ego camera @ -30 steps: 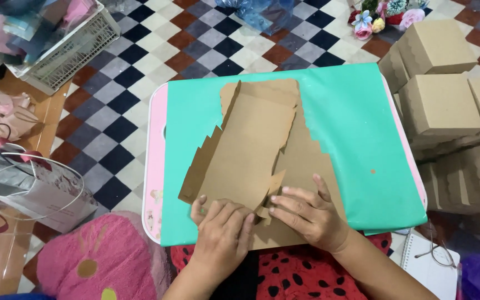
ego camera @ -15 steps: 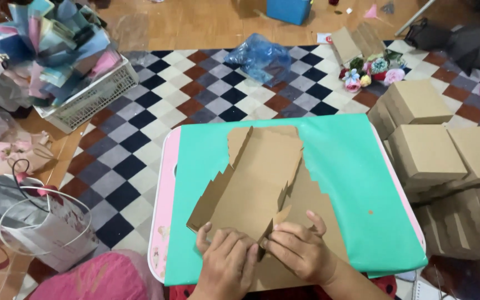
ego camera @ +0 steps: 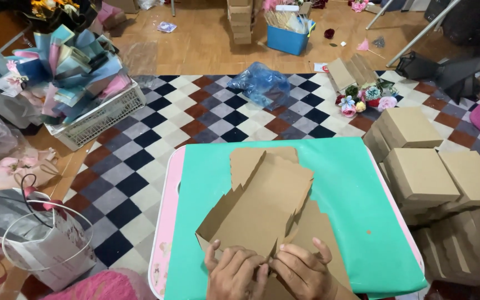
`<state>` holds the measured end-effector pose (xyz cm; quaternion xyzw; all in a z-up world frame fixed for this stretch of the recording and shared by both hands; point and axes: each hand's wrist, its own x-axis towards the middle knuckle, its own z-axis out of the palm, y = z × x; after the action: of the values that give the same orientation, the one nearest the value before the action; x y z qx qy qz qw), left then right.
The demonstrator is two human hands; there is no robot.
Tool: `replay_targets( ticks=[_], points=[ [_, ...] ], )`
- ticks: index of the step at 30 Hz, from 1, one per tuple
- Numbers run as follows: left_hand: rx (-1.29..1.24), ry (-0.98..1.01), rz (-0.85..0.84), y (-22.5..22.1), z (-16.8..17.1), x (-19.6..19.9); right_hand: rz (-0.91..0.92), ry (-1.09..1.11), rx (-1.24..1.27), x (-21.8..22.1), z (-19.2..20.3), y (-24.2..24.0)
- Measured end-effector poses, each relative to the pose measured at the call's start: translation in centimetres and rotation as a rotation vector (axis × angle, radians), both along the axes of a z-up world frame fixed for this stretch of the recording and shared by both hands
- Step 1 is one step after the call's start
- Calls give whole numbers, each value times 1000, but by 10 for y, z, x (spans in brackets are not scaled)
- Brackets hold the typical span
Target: Assembling a cardboard box by folding and tucking flaps from a flat template.
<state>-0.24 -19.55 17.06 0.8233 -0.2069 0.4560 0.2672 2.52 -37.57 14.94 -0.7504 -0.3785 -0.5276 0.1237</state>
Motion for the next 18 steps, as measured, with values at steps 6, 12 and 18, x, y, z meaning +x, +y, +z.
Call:
replay_targets(
  ticks=[6, 12, 18],
  points=[
    [72, -6, -34, 2, 1, -1, 39, 14, 54, 0, -5, -1],
    [41, -15, 32, -1, 1, 1, 93, 31, 79, 1, 6, 1],
    [16, -17, 15, 1, -2, 3, 33, 39, 85, -4, 6, 3]
  ],
)
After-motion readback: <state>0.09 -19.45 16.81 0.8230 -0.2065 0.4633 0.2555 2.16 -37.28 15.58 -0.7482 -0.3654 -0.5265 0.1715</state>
